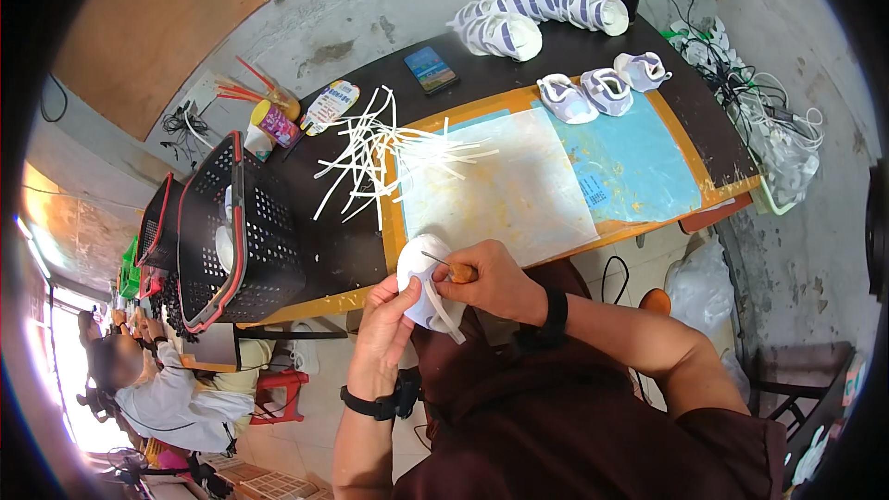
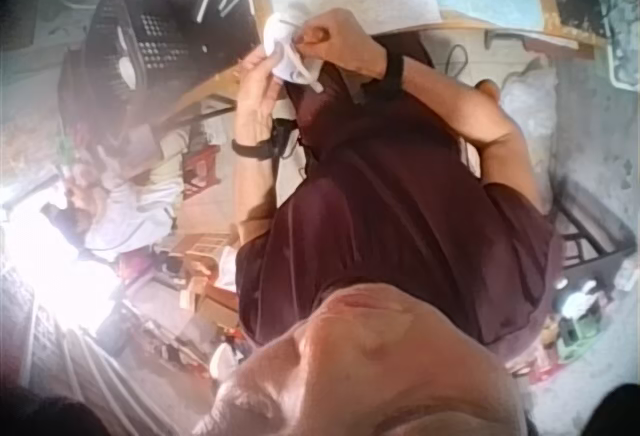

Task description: Stitching or threading components of a shoe upper using a manual tool.

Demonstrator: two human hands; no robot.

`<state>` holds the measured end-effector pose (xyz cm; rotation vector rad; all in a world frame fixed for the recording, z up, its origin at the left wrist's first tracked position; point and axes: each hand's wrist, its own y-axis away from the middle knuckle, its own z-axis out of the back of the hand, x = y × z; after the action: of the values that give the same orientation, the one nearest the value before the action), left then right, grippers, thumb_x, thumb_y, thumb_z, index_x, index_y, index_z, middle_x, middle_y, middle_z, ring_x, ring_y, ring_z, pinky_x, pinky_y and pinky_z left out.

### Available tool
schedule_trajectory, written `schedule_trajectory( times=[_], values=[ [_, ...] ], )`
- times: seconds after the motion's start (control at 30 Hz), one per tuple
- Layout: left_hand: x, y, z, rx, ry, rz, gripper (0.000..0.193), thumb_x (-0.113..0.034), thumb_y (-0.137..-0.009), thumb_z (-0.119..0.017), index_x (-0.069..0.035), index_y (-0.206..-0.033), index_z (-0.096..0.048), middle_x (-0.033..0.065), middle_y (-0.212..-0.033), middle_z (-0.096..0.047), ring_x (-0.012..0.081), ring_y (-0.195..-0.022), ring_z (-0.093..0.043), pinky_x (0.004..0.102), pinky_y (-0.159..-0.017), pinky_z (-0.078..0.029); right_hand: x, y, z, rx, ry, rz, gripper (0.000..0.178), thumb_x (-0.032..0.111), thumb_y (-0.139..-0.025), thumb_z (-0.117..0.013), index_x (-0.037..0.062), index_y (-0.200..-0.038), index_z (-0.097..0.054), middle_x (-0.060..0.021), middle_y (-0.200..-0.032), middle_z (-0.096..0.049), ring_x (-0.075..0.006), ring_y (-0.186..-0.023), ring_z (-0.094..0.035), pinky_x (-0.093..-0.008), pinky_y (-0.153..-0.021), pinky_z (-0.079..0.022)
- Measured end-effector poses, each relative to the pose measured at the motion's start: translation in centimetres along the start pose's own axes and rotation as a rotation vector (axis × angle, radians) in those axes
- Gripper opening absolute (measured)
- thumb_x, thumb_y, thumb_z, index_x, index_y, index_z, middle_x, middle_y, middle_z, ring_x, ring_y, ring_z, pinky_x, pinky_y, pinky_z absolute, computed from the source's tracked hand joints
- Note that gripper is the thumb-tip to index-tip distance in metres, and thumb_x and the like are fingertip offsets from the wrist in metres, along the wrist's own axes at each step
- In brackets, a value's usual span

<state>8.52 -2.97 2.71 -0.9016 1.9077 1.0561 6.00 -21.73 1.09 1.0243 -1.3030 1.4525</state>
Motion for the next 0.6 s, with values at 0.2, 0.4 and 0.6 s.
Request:
schedule_trajectory(
  times=[0.2,0.4,0.6],
  values=[
    [0.1,0.1,-0.1,-0.006,-0.046,-0.008,0.022,-0.014,-0.092,-0.061,-0.001,-0.109,-0.065,0.0067,-0.097,-0.069,0.0124,-0.083,-0.065,0.0268,-0.076,-0.052,-0.5,-0.4,0.5,0.081,0.03,0.018,0.026,0.013,-0.075,-0.072,-0.0032,-0.065,-0.054,-0.0011,-0.053,-0.034,-0.0068,-0.054,-0.033,-0.0276,-0.048,-0.032],
    [0.1,0.3,-0.2,-0.04,-0.077,-0.059,0.022,-0.016,-0.091,-0.064,-0.002,-0.107,-0.066,0.0064,-0.095,-0.069,0.0107,-0.082,-0.064,0.0254,-0.076,-0.052,-1.4,-1.8,1.6,0.348,-0.183,-0.033,0.025,0.009,-0.078,-0.067,0.0001,-0.06,-0.052,0.0025,-0.051,-0.04,-0.0045,-0.049,-0.035,-0.0258,-0.045,-0.029],
    [-0.5,0.4,0.4,-0.02,-0.037,-0.064,0.02,-0.013,-0.089,-0.065,-0.001,-0.106,-0.067,0.0062,-0.094,-0.069,0.011,-0.078,-0.065,0.0245,-0.07,-0.053,-0.4,-2.6,3.8,0.613,-0.523,-0.519,0.011,0.007,-0.08,-0.065,0.0002,-0.071,-0.064,0.0046,-0.05,-0.045,-0.0017,-0.041,-0.035,-0.0202,-0.04,-0.023]
  ],
)
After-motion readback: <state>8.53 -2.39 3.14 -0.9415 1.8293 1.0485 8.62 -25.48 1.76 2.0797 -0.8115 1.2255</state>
